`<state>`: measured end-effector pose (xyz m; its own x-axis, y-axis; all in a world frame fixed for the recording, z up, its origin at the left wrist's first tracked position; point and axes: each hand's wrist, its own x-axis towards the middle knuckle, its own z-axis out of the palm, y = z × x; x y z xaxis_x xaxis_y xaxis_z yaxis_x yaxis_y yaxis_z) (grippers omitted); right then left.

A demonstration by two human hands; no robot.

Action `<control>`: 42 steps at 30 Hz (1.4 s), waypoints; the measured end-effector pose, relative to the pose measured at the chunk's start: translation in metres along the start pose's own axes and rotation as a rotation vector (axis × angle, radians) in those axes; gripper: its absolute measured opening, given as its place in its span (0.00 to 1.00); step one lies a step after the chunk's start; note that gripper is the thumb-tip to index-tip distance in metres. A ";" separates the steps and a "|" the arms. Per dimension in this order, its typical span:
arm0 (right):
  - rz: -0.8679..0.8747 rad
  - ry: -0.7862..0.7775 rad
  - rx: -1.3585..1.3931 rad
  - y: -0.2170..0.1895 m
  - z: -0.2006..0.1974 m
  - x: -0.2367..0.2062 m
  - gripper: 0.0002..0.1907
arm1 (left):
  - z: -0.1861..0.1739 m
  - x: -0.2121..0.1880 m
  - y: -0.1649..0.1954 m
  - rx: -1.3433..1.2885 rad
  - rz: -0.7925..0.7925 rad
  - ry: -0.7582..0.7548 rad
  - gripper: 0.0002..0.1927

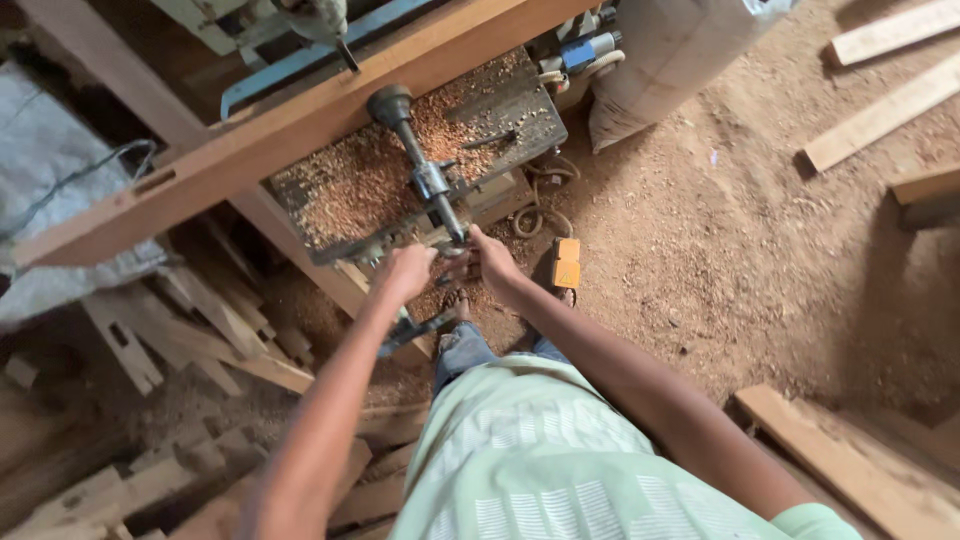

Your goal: The person stands at a woodworking machine and turns its handwheel and threaded spindle by hand, repeatedly rotating the wheel and repositioning their grip to adjust the machine's setting. They briefly reach across the machine and continue turning the wheel, then step back at the end.

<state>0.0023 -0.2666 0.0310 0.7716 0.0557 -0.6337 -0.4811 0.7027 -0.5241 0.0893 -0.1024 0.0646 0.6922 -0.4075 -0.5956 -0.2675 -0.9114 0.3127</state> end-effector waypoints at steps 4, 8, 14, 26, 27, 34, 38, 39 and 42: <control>0.009 -0.169 -0.005 0.007 -0.036 -0.031 0.26 | 0.001 0.004 0.007 0.118 0.105 0.095 0.20; 0.152 0.097 -0.331 0.023 -0.070 -0.046 0.31 | -0.009 0.010 0.014 0.158 0.046 0.045 0.15; -0.546 -0.340 -1.270 0.063 -0.032 -0.022 0.29 | -0.018 -0.002 -0.009 -0.084 0.091 0.288 0.20; -0.177 -0.527 -1.904 0.083 0.064 0.005 0.40 | 0.097 -0.070 -0.145 -0.748 -0.166 0.218 0.28; -0.071 -0.460 -1.936 0.089 0.071 0.006 0.45 | 0.106 -0.068 -0.153 -0.829 -0.121 0.124 0.29; 0.195 -0.228 -1.884 0.097 0.096 0.025 0.66 | 0.126 -0.054 -0.157 -0.900 -0.051 0.193 0.30; 0.170 -0.327 -1.765 0.086 0.085 0.022 0.63 | 0.127 -0.057 -0.142 -0.637 -0.176 0.185 0.29; 0.179 -0.353 -1.723 0.083 0.083 0.023 0.62 | 0.126 -0.057 -0.139 -0.585 -0.203 0.185 0.28; -0.045 -0.497 -1.705 0.078 0.082 0.028 0.60 | 0.122 -0.057 -0.133 -0.562 -0.221 0.177 0.28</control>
<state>0.0208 -0.1515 0.0189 0.6806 0.4751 -0.5577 -0.0659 -0.7184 -0.6925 0.0034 0.0352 -0.0333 0.8043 -0.1539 -0.5739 0.2539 -0.7843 0.5661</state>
